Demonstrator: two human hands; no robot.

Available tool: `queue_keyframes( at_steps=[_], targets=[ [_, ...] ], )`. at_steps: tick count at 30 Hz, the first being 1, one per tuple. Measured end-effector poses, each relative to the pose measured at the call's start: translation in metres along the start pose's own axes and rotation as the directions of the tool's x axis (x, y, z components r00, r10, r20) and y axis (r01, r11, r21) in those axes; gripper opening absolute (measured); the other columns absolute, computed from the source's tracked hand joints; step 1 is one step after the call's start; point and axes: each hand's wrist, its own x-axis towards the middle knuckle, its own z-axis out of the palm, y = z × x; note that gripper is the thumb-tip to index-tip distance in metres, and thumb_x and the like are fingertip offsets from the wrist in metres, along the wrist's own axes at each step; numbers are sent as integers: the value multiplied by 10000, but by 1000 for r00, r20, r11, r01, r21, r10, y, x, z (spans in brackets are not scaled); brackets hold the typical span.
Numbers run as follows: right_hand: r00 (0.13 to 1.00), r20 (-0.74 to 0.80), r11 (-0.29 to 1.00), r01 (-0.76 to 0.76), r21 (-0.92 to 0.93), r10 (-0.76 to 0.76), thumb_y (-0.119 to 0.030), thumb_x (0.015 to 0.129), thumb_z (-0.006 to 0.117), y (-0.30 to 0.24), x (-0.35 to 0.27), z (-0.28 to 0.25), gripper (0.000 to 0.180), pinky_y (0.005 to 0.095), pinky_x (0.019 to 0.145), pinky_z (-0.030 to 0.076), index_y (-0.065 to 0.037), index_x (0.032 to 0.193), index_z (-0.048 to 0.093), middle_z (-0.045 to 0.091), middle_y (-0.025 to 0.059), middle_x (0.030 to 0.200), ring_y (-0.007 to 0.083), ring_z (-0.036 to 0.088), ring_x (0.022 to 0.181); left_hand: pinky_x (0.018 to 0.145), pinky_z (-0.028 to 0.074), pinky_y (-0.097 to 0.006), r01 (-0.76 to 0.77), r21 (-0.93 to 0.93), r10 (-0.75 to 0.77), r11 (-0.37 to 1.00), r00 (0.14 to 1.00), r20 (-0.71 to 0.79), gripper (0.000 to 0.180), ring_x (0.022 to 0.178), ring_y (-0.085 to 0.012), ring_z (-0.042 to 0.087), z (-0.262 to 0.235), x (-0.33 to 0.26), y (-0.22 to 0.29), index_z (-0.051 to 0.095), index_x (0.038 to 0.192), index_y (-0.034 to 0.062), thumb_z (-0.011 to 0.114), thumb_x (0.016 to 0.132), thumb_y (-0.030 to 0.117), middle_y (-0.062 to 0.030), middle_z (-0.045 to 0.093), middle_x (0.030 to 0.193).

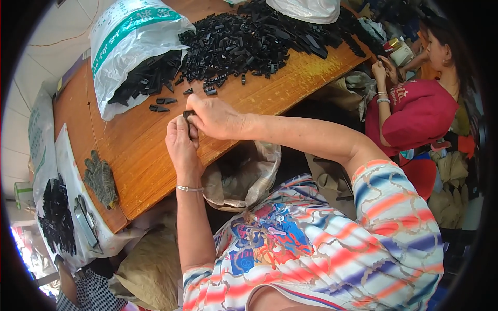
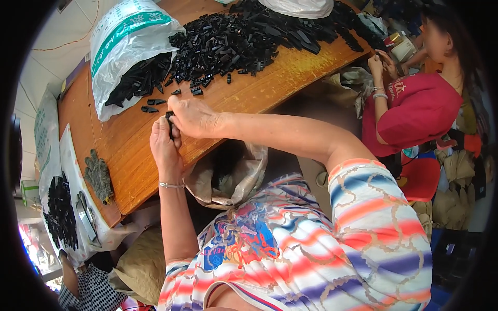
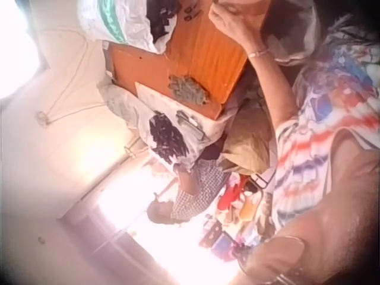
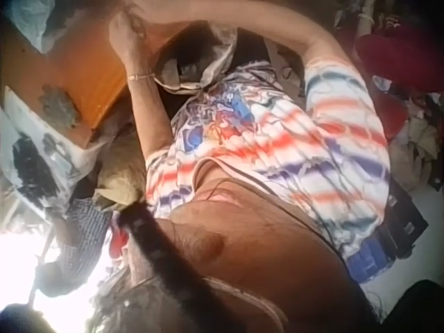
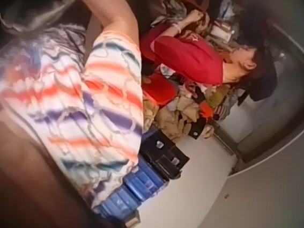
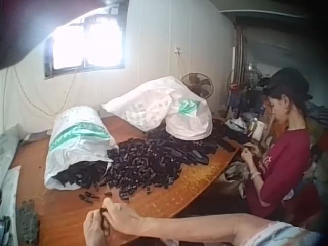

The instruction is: Sorting and inspecting small black plastic components on a wooden workbench in a factory setting.

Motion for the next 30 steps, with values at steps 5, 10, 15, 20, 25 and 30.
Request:
queue_keyframes(
  at_steps=[5, 10, 15, 20, 25, 30],
  targets=[
    [982, 154, 874, -170, 455, 111, -224, 913, 595, 0, -14, -13, 217, 263, 496, 448, -11, 907, 555, 597, 35, 735, 112, 566, 589, 433, 301, -148, 46, 127, -45, 991, 999, -13, 191, 515, -18, 399, -5, -13, -2, 536, 1034, 47, 466, 992, 219, 11, 515, 683],
    [804, 473, 430, -593, 680, 361, -244, 899, 627, 5, -11, -23, 188, 191, 422, 397, -69, 843, 585, 578, -6, 700, 49, 521, 534, 455, 310, -136, 18, 26, -17, 999, 1000, -27, 205, 567, -16, 419, 2, -22, -4, 480, 1146, 64, 475, 987, 195, 17, 516, 742],
    [906, 319, 483, -418, 769, 277, -195, 880, 662, 3, -44, -1, 199, 200, 470, 381, -43, 812, 554, 543, -12, 651, 54, 479, 543, 391, 244, -141, 81, -116, -86, 990, 996, -39, 256, 483, -5, 347, 20, -49, -11, 479, 1194, 68, 461, 993, 226, 45, 467, 668],
    [731, 666, 795, -488, 360, 147, -281, 874, 652, 9, -49, -22, 309, 244, 419, 377, -20, 731, 571, 558, 19, 589, 80, 504, 471, 503, 387, -210, 89, 112, -84, 990, 995, -43, 204, 545, -104, 473, 10, -86, -33, 517, 1121, 40, 439, 967, 149, -18, 545, 702],
    [1000, 7, 991, -4, -137, 5, -203, 788, 678, 36, -14, -30, 152, 380, 563, 486, -63, 771, 620, 617, 89, 731, 269, 627, 656, 838, 443, -374, -258, 902, 196, 347, 960, 199, 263, 848, -350, 586, -23, -104, -59, 532, 1124, 45, 568, 868, 90, -140, 605, 810],
    [999, -41, 898, -1, -440, -19, -153, 792, 666, 75, 3, -8, 136, 424, 609, 496, -77, 792, 553, 536, 123, 852, 334, 613, 716, 712, 509, -398, -455, 888, 132, 68, 886, 444, 270, 823, -337, 616, -38, -100, -61, 605, 1064, 91, 612, 795, 68, -131, 593, 1059]
  ],
)
